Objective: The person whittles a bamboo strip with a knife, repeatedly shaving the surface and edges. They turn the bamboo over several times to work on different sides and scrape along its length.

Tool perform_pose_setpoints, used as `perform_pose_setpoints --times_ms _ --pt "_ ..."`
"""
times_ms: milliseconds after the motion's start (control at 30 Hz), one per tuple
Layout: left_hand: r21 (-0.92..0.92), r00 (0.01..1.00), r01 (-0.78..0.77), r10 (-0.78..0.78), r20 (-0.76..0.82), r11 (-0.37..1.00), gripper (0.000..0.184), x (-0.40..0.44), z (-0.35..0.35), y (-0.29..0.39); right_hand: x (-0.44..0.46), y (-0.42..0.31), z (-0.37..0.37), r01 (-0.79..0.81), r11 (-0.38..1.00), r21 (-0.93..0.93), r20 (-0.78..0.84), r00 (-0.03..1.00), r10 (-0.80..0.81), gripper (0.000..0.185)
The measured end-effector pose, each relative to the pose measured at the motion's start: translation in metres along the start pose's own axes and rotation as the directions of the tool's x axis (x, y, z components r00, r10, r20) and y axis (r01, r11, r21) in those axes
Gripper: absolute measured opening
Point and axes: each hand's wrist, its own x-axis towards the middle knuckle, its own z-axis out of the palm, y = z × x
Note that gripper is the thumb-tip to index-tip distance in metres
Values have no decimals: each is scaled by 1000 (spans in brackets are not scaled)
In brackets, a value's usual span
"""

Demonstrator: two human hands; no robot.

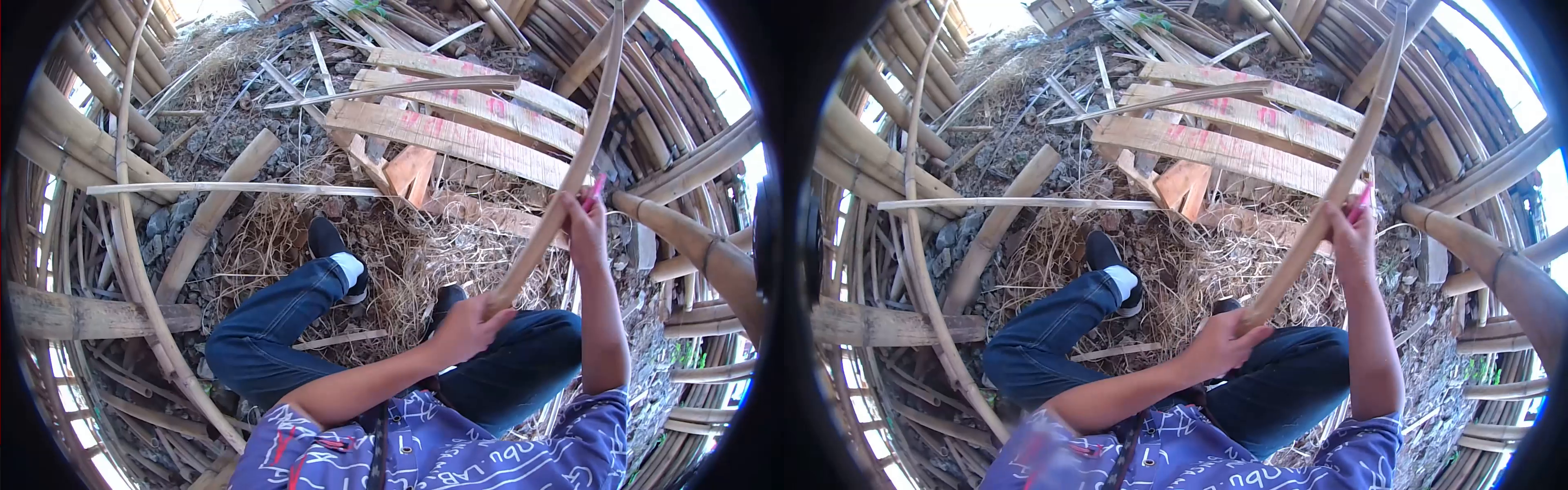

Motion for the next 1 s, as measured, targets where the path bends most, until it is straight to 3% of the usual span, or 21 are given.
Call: perform_pose_setpoints --times_ms 33,67,133,200,267,333,367,433,467,500,567,633,667,733,767,800,867,900,933,967,1000 --pt "-6 1000 -7 7 -1 1000 31 12 9 4 4 -15 -3 40 995 -89 -51 998 -45 17" --pt "-37 996 -26 29 90 999 34 23 19 9 12 -20 -8 171 965 -201 -95 977 -193 18" --pt "-80 980 -49 64 186 996 37 38 22 18 48 -11 -48 329 908 -260 -71 931 -358 19" --pt "270 962 -264 234 138 926 45 50 16 32 66 -25 -75 312 897 -312 -77 933 -352 19" --pt "356 920 -337 384 -71 872 51 47 -20 66 71 -42 -99 293 887 -356 -92 934 -345 20" --pt "699 574 -483 794 -203 528 56 66 -73 88 56 -59 -123 257 808 -531 -65 938 -341 19" --pt "865 398 -382 902 -166 327 57 77 -100 104 47 -62 -133 253 807 -534 -66 939 -338 19" --pt "977 284 -159 954 -94 143 64 99 -144 127 25 -62 -151 231 649 -725 -36 928 -370 18" --pt "989 312 -88 946 -84 117 71 110 -159 135 12 -56 -159 152 668 -729 -53 960 -276 27" --pt "997 298 -62 954 -27 48 67 129 -173 139 -2 -48 -171 73 679 -731 -69 981 -180 40" --pt "1000 285 -23 958 24 -18 63 153 -193 145 -21 0 -226 106 629 -771 -20 982 -190 35" --pt "999 483 -54 875 26 0 30 161 -203 150 -57 49 -253 45 695 -718 -130 972 -197 28" --pt "999 485 -41 875 18 3 30 164 -206 150 -77 64 -258 -5 754 -657 -192 968 -160 22" --pt "975 519 -25 831 200 -220 7 169 -210 147 -118 85 -254 -32 827 -562 -272 951 -147 21" --pt "948 389 -69 867 313 -312 7 169 -214 140 -139 85 -239 -93 832 -547 -327 939 -109 19" --pt "948 395 -55 865 310 -315 7 159 -214 140 -157 87 -230 -156 836 -526 -381 922 -68 17" --pt "909 171 -101 893 417 -405 7 136 -211 141 -188 110 -240 -133 793 -594 -341 935 -98 16" --pt "928 291 -145 882 371 -343 15 135 -214 140 -199 122 -239 -141 801 -582 -347 934 -87 16" --pt "924 300 -152 875 381 -350 15 138 -213 143 -212 131 -237 -205 785 -585 -385 922 -47 18" --pt "923 170 -67 907 386 -380 20 145 -211 148 -222 137 -239 -261 762 -593 -417 909 -14 20" --pt "918 28 26 918 395 -396 26 152 -206 154 -229 148 -253 -322 634 -703 -401 916 19 26"
